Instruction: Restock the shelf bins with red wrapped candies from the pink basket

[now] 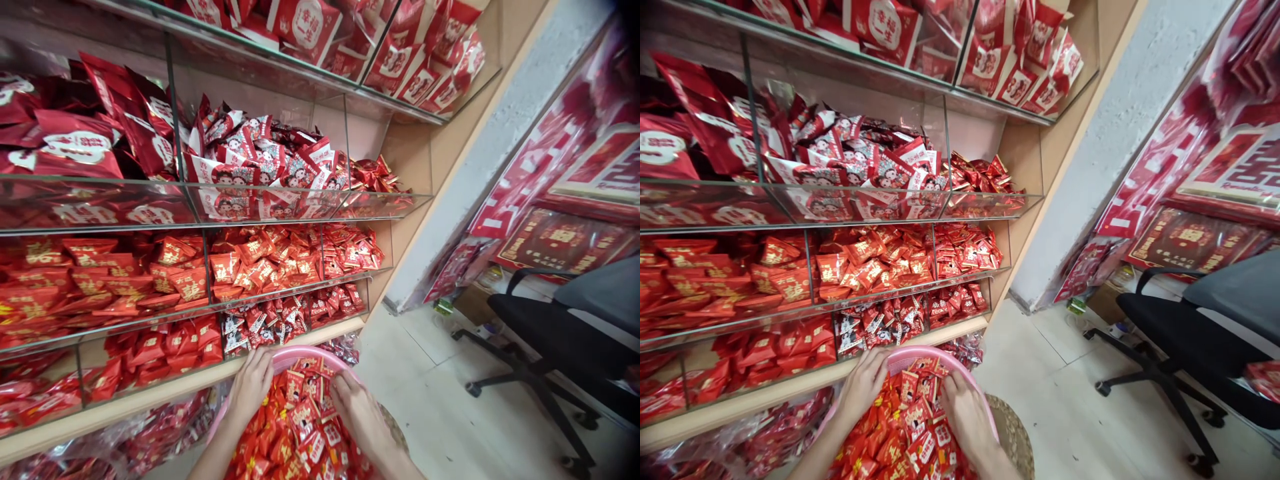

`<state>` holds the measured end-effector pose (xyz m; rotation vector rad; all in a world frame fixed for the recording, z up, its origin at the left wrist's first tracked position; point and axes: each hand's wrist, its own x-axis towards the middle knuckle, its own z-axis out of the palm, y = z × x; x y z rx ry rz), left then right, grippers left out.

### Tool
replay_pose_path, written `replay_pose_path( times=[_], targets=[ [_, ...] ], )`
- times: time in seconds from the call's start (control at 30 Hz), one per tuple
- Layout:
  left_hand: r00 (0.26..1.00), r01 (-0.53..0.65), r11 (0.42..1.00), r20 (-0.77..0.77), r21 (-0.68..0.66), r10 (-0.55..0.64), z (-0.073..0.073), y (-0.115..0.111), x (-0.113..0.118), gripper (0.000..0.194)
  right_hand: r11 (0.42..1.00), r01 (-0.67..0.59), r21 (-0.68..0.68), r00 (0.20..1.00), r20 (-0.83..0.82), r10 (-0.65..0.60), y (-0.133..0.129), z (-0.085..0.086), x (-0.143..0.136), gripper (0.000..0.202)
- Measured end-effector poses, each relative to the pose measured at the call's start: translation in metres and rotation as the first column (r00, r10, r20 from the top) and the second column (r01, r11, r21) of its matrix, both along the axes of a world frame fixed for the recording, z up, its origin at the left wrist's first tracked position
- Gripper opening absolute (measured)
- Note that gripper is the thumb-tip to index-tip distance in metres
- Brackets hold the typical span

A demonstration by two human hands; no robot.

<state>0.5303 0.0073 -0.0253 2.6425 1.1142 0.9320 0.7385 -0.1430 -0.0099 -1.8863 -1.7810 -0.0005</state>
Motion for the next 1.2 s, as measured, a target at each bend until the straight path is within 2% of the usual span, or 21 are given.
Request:
replay_pose_path(
  times=[0.07, 0.17, 0.23, 0.3, 0.33, 0.43, 0.53, 0.6, 0.83, 1.0, 1.13, 1.2],
  targets=[
    [1.0, -0.001, 1.0, 0.013, -0.006, 0.001, 0.0, 0.0, 0.0, 0.027, 0.999, -0.029, 0.042, 0.999, -0.022, 0.03, 0.005, 0.03, 0.008, 0.022],
    [1.0, 0.005, 1.0, 0.026, 0.001, -0.005, -0.001, 0.002, 0.0, 0.026, 0.982, -0.014, 0.189, 0.997, -0.066, 0.027, 0.024, 0.09, 0.031, 0.021],
    [1.0, 0.007, 1.0, 0.023, 0.004, -0.007, -0.002, 0.002, 0.0, 0.026, 0.949, 0.001, 0.314, 0.999, -0.039, 0.012, 0.046, 0.131, 0.052, 0.02],
    [1.0, 0.005, 1.0, 0.01, 0.006, -0.005, -0.002, 0.003, 0.0, 0.026, 0.921, 0.064, 0.383, 0.998, -0.027, -0.058, 0.074, 0.165, 0.074, 0.019],
    [1.0, 0.005, 1.0, 0.002, 0.01, -0.005, -0.002, 0.003, -0.001, 0.026, 0.908, 0.133, 0.397, 0.991, -0.026, -0.133, 0.088, 0.179, 0.085, 0.02],
    [1.0, 0.007, 1.0, -0.009, 0.028, -0.007, -0.002, 0.003, -0.001, 0.027, 0.896, 0.313, 0.314, 0.942, 0.018, -0.335, 0.129, 0.205, 0.106, 0.029],
    [1.0, 0.01, 0.999, 0.001, 0.047, -0.01, -0.001, 0.003, -0.002, 0.028, 0.871, 0.458, 0.177, 0.877, 0.072, -0.476, 0.157, 0.212, 0.11, 0.04],
    [1.0, 0.012, 0.999, -0.005, 0.05, -0.012, -0.001, 0.002, -0.002, 0.027, 0.853, 0.507, 0.123, 0.851, 0.086, -0.518, 0.167, 0.21, 0.106, 0.046],
    [0.999, 0.025, 1.0, -0.023, 0.018, -0.025, -0.002, 0.002, -0.002, 0.026, 0.813, 0.573, 0.102, 0.816, 0.022, -0.577, 0.178, 0.203, 0.092, 0.048],
    [0.999, 0.015, 1.0, -0.034, 0.021, -0.015, -0.001, 0.001, -0.001, 0.027, 0.796, 0.598, 0.095, 0.8, -0.135, -0.585, 0.18, 0.204, 0.094, 0.048],
    [0.999, 0.025, 1.0, -0.037, 0.018, -0.024, 0.001, 0.0, -0.001, 0.027, 0.791, 0.592, 0.157, 0.771, -0.395, -0.499, 0.181, 0.204, 0.103, 0.048],
    [0.999, 0.028, 0.999, -0.021, 0.035, -0.028, 0.001, 0.001, -0.001, 0.027, 0.784, 0.594, 0.179, 0.755, -0.46, -0.467, 0.178, 0.204, 0.107, 0.048]
  ],
)
